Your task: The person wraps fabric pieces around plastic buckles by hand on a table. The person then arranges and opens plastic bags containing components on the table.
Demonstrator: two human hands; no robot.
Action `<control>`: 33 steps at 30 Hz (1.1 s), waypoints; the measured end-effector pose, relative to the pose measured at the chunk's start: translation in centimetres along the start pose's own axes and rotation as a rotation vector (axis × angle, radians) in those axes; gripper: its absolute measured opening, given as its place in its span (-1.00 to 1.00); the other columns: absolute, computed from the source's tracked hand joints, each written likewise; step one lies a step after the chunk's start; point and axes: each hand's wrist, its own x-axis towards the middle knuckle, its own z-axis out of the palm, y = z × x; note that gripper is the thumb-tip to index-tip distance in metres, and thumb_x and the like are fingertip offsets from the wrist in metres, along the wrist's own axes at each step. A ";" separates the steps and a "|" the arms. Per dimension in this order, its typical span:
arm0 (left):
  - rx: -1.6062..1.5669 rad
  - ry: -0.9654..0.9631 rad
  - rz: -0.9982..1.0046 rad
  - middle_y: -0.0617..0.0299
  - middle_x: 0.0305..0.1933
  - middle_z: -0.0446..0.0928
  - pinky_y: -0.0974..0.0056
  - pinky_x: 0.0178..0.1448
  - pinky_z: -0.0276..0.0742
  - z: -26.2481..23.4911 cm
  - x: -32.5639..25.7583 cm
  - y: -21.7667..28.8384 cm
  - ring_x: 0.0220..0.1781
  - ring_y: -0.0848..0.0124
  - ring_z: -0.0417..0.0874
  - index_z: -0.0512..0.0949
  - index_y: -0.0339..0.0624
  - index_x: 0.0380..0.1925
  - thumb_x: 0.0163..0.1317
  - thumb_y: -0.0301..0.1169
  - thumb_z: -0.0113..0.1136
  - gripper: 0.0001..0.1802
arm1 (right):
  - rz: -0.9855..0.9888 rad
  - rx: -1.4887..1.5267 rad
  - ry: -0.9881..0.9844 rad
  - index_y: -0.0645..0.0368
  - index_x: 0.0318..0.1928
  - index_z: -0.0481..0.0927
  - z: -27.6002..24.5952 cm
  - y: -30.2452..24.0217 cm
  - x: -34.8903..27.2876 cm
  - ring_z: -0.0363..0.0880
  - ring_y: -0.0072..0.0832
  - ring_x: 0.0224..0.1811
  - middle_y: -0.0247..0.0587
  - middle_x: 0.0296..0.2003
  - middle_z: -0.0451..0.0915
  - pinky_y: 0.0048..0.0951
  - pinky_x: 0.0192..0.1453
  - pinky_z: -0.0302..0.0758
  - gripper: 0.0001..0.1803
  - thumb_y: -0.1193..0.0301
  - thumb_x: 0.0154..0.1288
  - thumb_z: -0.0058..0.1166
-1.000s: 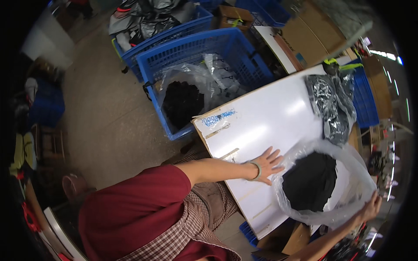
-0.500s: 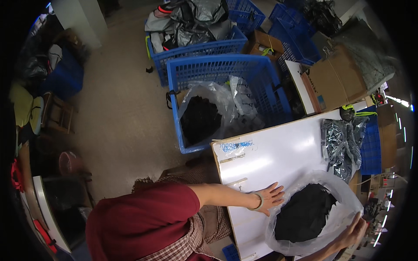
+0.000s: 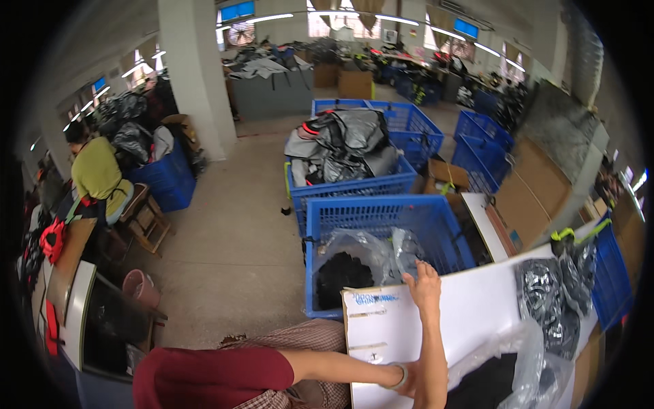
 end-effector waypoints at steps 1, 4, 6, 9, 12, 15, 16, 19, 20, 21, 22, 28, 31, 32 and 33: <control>0.011 0.013 -0.012 -0.03 0.33 0.23 0.02 0.49 -0.11 0.3 0.0 -1.0 0.44 0.09 0.07 0.21 -0.19 0.27 0.19 0.07 -0.04 -0.25 | 0.039 0.037 0.003 0.23 0.03 0.51 2.2 0.2 0.7 0.51 -0.08 0.02 0.00 -0.07 0.57 -0.18 0.10 0.42 -0.52 0.22 0.16 0.19; 0.087 0.084 0.133 -0.05 0.28 0.27 0.00 0.43 0.00 0.5 -2.1 -2.4 0.38 0.05 0.14 0.27 -0.21 0.21 0.21 0.01 -0.01 -0.32 | 0.000 -0.301 -0.122 0.16 -0.10 0.58 8.8 -2.2 0.1 0.60 -0.17 -0.14 -0.06 -0.17 0.62 -0.13 0.03 0.42 -0.55 0.04 0.26 0.00; 0.164 0.162 0.199 -0.06 0.25 0.30 -0.01 0.40 0.07 -0.5 -5.1 -3.3 0.34 0.02 0.19 0.31 -0.23 0.17 0.23 -0.02 0.01 -0.37 | 0.092 -0.387 -0.277 0.10 -0.26 0.64 9.3 -2.4 0.4 0.64 -0.18 -0.32 -0.06 -0.31 0.65 -0.07 0.00 0.38 -0.54 -0.02 0.29 -0.09; 0.315 0.344 0.248 -0.07 0.20 0.35 -0.02 0.34 0.18 -1.1 -9.6 -1.8 0.29 -0.02 0.26 0.37 -0.26 0.11 0.26 -0.07 0.04 -0.43 | 0.110 -0.260 -0.135 0.16 -0.36 0.66 8.8 -0.9 -0.1 0.59 -0.06 -0.32 0.03 -0.45 0.63 -0.05 0.12 0.29 -0.48 -0.01 0.33 -0.17; 0.504 0.455 0.326 -0.09 0.16 0.39 -0.04 0.29 0.29 -3.1 -12.5 -1.7 0.24 -0.06 0.33 0.43 -0.29 0.06 0.28 -0.12 0.07 -0.50 | 0.115 -0.368 -0.268 0.22 -0.30 0.65 7.8 -0.4 -0.3 0.58 -0.07 -0.37 0.10 -0.43 0.62 -0.07 -0.03 0.40 -0.52 0.06 0.35 -0.13; 0.447 0.473 0.065 -0.09 0.16 0.37 0.01 0.31 0.25 -9.8 -21.3 1.3 0.26 -0.02 0.31 0.37 -0.28 0.10 0.19 -0.08 0.09 -0.41 | 0.107 -0.428 -0.336 0.14 -0.19 0.63 9.9 3.3 -0.5 0.58 -0.07 -0.30 0.03 -0.38 0.63 0.01 0.00 0.36 -0.44 -0.04 0.39 -0.30; 0.293 0.493 -0.230 -0.08 0.18 0.34 0.06 0.36 0.18 -12.0 -26.0 3.2 0.30 0.04 0.26 0.30 -0.26 0.16 0.09 -0.02 0.10 -0.28 | 0.092 -0.429 -0.334 0.16 -0.21 0.63 9.9 3.2 -0.7 0.58 -0.06 -0.29 0.06 -0.38 0.62 0.00 -0.02 0.38 -0.44 -0.05 0.37 -0.27; 0.392 1.087 -0.709 -0.15 0.05 0.42 0.02 0.19 0.36 -14.3 -38.5 4.2 0.10 -0.07 0.44 0.34 -0.31 0.09 0.05 -0.23 0.22 -0.38 | 0.065 -0.440 -0.323 0.23 -0.28 0.62 9.0 2.1 -0.8 0.58 -0.03 -0.28 0.13 -0.38 0.61 -0.04 -0.09 0.44 -0.41 -0.08 0.31 -0.16; 0.397 1.257 -0.813 -0.17 0.09 0.42 0.02 0.19 0.37 -14.2 -42.4 3.3 0.11 -0.08 0.45 0.33 -0.31 0.12 0.15 -0.20 0.16 -0.40 | 0.068 -0.448 -0.318 0.26 -0.30 0.62 8.4 1.8 -0.9 0.58 -0.03 -0.28 0.16 -0.38 0.61 -0.06 -0.12 0.46 -0.40 -0.10 0.29 -0.12; 0.355 1.328 -1.060 -0.19 0.13 0.41 0.04 0.21 0.38 -14.3 -45.7 3.3 0.14 -0.06 0.45 0.34 -0.32 0.13 0.17 -0.19 0.16 -0.41 | 0.085 -0.466 -0.314 0.28 -0.33 0.62 7.8 1.4 -1.2 0.58 -0.02 -0.27 0.18 -0.39 0.60 -0.07 -0.14 0.48 -0.39 -0.11 0.27 -0.09; 0.505 1.481 -1.138 -0.18 0.07 0.46 0.02 0.10 0.45 -12.9 -49.6 1.1 0.06 -0.07 0.51 0.36 -0.28 0.11 0.13 -0.25 0.18 -0.44 | 0.101 -0.482 -0.310 0.31 -0.35 0.61 7.2 0.7 -1.1 0.58 -0.01 -0.27 0.21 -0.39 0.60 -0.08 -0.16 0.50 -0.37 -0.12 0.25 -0.05; -0.245 1.428 -1.802 -0.15 0.05 0.51 0.10 0.15 0.45 -10.1 -59.1 1.8 0.10 -0.03 0.52 0.49 -0.31 0.00 0.06 -0.20 0.20 -0.46 | -0.077 -0.592 -0.275 0.29 -0.33 0.59 8.6 4.5 -3.6 0.55 0.02 -0.29 0.13 -0.40 0.58 -0.06 -0.08 0.45 -0.56 0.11 0.30 -0.06; -0.273 1.343 -1.604 -0.14 -0.03 0.56 0.12 0.13 0.46 -11.8 -61.4 2.7 0.06 0.00 0.56 0.52 -0.29 -0.03 0.03 -0.16 0.22 -0.46 | -0.250 -0.746 -0.518 0.23 -0.25 0.61 8.9 4.6 -4.8 0.56 -0.04 -0.29 0.08 -0.38 0.58 0.11 -0.08 0.41 -0.62 0.13 0.22 0.03; -0.291 1.338 -1.612 -0.14 -0.03 0.56 0.12 0.13 0.46 -12.3 -62.9 3.1 0.06 0.00 0.56 0.52 -0.29 -0.03 0.03 -0.16 0.22 -0.46 | -0.268 -0.854 -0.350 0.19 -0.29 0.60 10.0 2.7 -5.2 0.54 -0.10 -0.32 -0.01 -0.39 0.58 0.14 -0.07 0.40 -0.61 0.09 0.22 0.03; -0.304 1.335 -1.525 -0.13 -0.06 0.57 0.13 0.11 0.47 -12.7 -64.3 3.4 0.03 0.01 0.57 0.53 -0.29 -0.05 0.03 -0.16 0.23 -0.47 | -0.287 -0.953 -0.178 0.15 -0.32 0.60 11.0 -1.2 -4.9 0.53 -0.15 -0.35 -0.09 -0.39 0.57 0.17 -0.06 0.39 -0.60 0.04 0.22 0.03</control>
